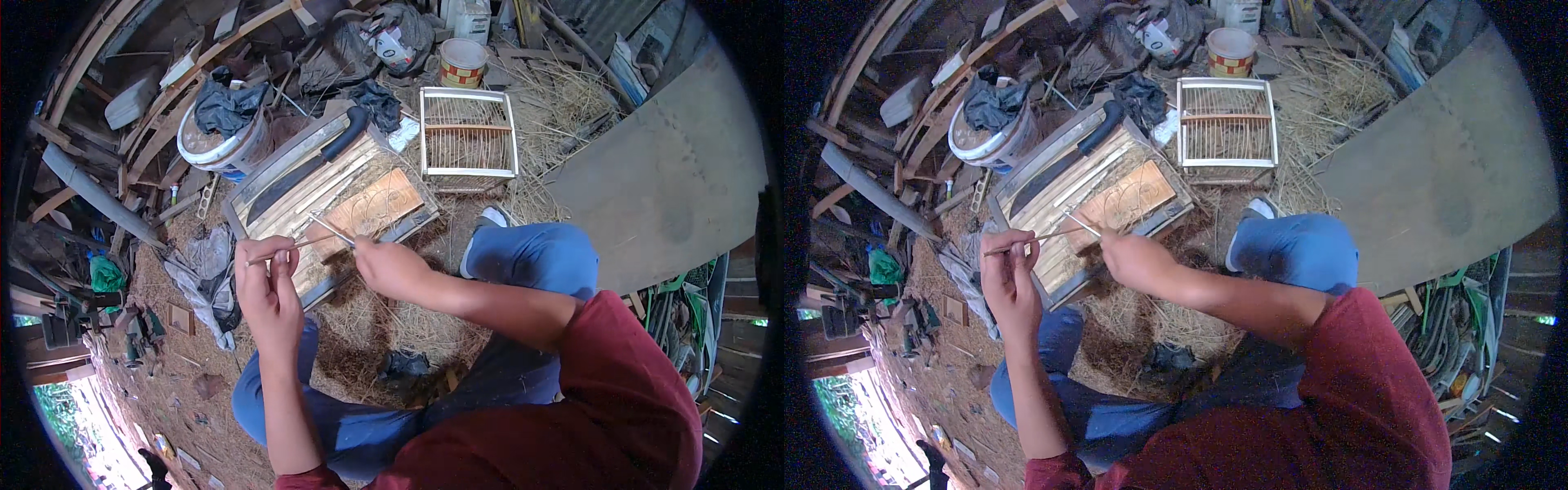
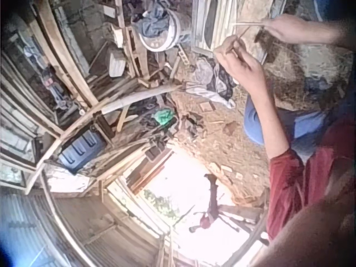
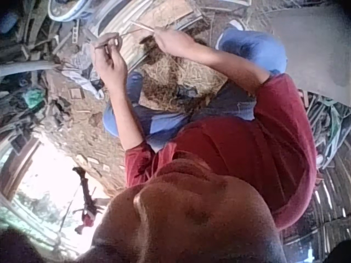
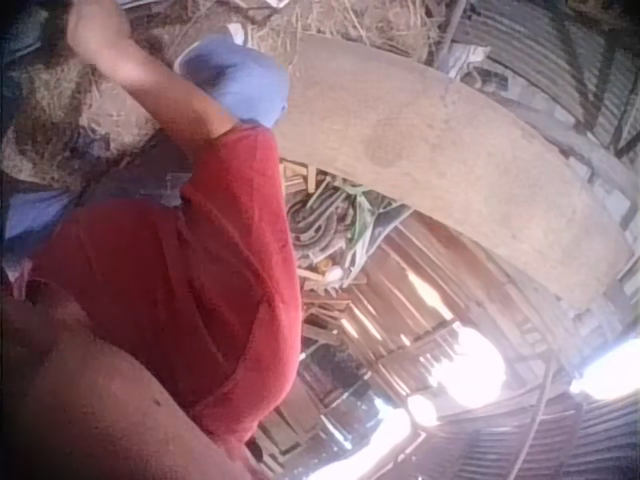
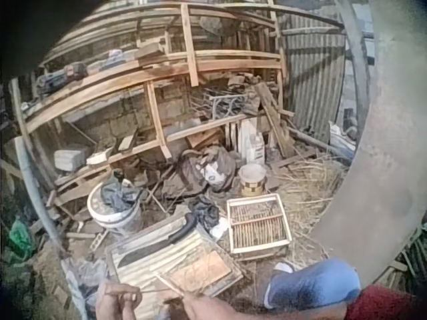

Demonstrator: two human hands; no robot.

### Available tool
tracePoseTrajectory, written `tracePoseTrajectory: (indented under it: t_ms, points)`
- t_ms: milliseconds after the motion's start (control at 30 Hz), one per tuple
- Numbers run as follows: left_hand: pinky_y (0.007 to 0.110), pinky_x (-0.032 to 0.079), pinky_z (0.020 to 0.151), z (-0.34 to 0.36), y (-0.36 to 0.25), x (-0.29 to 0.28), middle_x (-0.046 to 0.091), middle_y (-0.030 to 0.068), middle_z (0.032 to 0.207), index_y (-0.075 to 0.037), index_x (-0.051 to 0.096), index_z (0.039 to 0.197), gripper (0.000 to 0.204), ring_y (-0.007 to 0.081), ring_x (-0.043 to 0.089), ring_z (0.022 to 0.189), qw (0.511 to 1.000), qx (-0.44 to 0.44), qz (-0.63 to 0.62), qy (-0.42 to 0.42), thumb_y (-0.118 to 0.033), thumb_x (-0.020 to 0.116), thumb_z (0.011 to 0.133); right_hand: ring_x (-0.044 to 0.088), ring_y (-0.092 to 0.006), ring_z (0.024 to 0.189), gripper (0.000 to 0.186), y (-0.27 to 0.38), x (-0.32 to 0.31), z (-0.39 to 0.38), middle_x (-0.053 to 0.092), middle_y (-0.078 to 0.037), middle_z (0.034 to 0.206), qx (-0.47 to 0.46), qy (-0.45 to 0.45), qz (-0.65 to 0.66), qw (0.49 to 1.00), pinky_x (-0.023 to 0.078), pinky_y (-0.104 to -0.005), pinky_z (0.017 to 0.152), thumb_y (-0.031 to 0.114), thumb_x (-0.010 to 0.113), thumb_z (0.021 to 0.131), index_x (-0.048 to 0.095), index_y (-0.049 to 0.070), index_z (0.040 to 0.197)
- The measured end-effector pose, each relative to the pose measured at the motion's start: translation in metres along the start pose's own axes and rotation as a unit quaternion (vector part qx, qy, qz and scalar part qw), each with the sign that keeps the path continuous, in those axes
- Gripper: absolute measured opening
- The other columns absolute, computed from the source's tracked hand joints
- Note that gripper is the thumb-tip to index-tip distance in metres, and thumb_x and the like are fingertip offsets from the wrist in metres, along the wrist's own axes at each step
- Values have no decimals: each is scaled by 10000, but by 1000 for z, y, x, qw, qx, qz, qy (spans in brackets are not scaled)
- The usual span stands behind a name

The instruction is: The person whittles a thin wooden stick with a small knife and then carves a flat piece of wood resting on a block.

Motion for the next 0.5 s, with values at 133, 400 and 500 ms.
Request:
tracePoseTrajectory:
  t_ms: [133, 400, 500]
  points:
    - [287, 457, 695, -1, -8, 3, 566, 98, 929, 18, 633, 1008, 107, 175, 552, 798, 1000, 3, 4, 5, 93, 558, 999, 655, -482, 626, 208, -16, 14, -2, 647, -269, 670, -5, -28, -25, 999, 503, -601, 578, 184, 515, 1021, 515, -24, 1026]
    - [293, 461, 713, 8, -2, 1, 562, 106, 925, 22, 628, 1010, 81, 187, 554, 802, 1000, 0, 14, 14, 71, 565, 1005, 719, -466, 770, 219, -35, 18, -1, 707, -266, 775, 101, 53, -92, 989, 562, -598, 715, 173, 467, 1019, 539, -34, 1007]
    - [290, 459, 714, 7, 2, 0, 564, 104, 934, 23, 634, 1019, 77, 182, 552, 796, 1000, 10, 7, 9, 62, 568, 1010, 709, -471, 773, 226, -33, 16, 2, 700, -270, 782, 108, 57, -63, 991, 552, -596, 712, 176, 471, 1023, 545, -38, 1023]
Point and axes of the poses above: each hand's wrist, its own z-axis towards the middle knuckle, its own x-axis out of the palm, y = z × x, the point moved 3 cm from there along z, towards the middle knuckle
